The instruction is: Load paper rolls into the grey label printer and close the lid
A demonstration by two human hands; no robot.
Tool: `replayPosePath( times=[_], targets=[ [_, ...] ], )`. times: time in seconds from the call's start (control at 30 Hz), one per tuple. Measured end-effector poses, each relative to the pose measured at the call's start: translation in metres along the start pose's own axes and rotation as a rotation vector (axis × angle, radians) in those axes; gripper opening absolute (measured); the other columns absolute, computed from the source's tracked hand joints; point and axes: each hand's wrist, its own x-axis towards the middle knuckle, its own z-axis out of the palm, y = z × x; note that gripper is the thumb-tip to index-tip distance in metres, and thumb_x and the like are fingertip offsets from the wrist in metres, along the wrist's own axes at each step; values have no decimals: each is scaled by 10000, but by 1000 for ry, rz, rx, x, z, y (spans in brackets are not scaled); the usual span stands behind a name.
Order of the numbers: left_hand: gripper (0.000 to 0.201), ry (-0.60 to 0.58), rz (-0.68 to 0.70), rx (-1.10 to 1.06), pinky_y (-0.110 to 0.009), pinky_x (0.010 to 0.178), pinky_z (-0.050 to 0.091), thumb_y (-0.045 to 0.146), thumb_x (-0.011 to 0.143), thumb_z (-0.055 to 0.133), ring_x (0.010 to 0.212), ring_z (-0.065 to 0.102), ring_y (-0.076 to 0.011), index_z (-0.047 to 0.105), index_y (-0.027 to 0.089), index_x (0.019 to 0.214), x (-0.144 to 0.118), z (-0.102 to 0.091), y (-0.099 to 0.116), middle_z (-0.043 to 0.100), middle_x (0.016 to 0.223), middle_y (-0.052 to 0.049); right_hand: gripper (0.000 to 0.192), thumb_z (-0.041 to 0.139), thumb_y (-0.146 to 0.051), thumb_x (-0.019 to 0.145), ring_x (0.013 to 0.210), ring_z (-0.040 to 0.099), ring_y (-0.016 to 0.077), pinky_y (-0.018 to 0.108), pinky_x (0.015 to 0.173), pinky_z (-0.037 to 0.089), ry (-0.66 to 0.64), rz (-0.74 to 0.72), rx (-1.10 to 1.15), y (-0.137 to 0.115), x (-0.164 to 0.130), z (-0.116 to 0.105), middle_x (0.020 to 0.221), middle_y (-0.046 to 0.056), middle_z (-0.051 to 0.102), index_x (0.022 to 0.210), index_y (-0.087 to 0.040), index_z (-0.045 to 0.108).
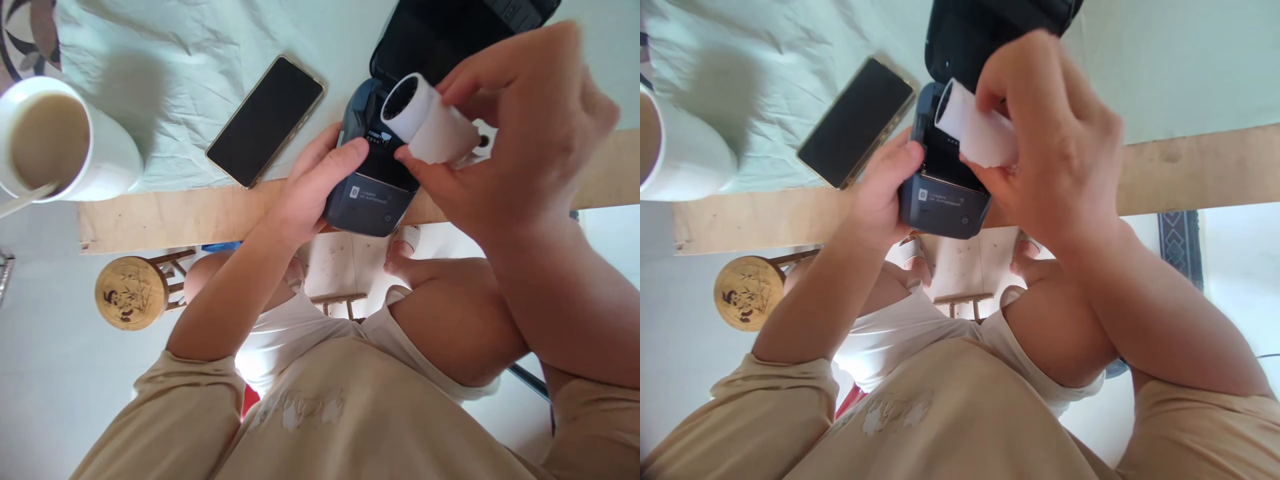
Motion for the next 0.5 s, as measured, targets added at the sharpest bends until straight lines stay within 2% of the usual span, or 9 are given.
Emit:
replayPosePath(
  times=[0.03,0.1,0.2,0.3,0.37,0.5],
  targets=[
    [200,-18,18,-2,-203,439,380,338,785,652,499,491,-74,571,199,904,-2,1,1,553,642,27,172,577,-334,838,850,630,141,264,670,445,34,-46,-37,-3,1,-1,944,21,650,939,-194,570],
    [297,-31,39,-15,-192,502,396,188,779,613,532,497,-61,560,214,1071,-6,5,5,587,702,36,102,512,-224,862,854,631,109,248,651,435,57,-123,-54,-6,0,-2,1011,6,662,941,-201,573],
    [377,-19,74,-54,-194,522,374,162,772,578,532,467,-55,537,217,1142,-7,7,6,577,716,35,95,523,-213,871,964,644,128,265,735,473,55,-223,-7,-5,-3,-2,1108,-6,660,931,-214,598],
    [342,-37,103,-88,-223,568,431,270,769,612,638,539,-95,552,242,1105,-4,4,2,627,844,4,104,558,-288,877,832,615,154,292,670,405,201,-313,-15,-5,-8,-3,890,17,648,837,-208,611],
    [336,-82,107,-102,-240,630,476,309,770,630,722,580,-121,558,262,1095,-3,1,1,646,930,-3,100,568,-291,869,740,562,139,289,632,354,241,-340,4,-10,-12,-5,762,16,597,820,-209,597],
    [409,-65,79,-53,-213,683,446,187,727,666,726,549,-98,569,237,1121,-5,-3,4,599,841,24,145,616,-365,850,736,564,137,308,651,375,119,-435,87,-18,-17,-9,807,-11,642,863,-221,604]
  ],
)
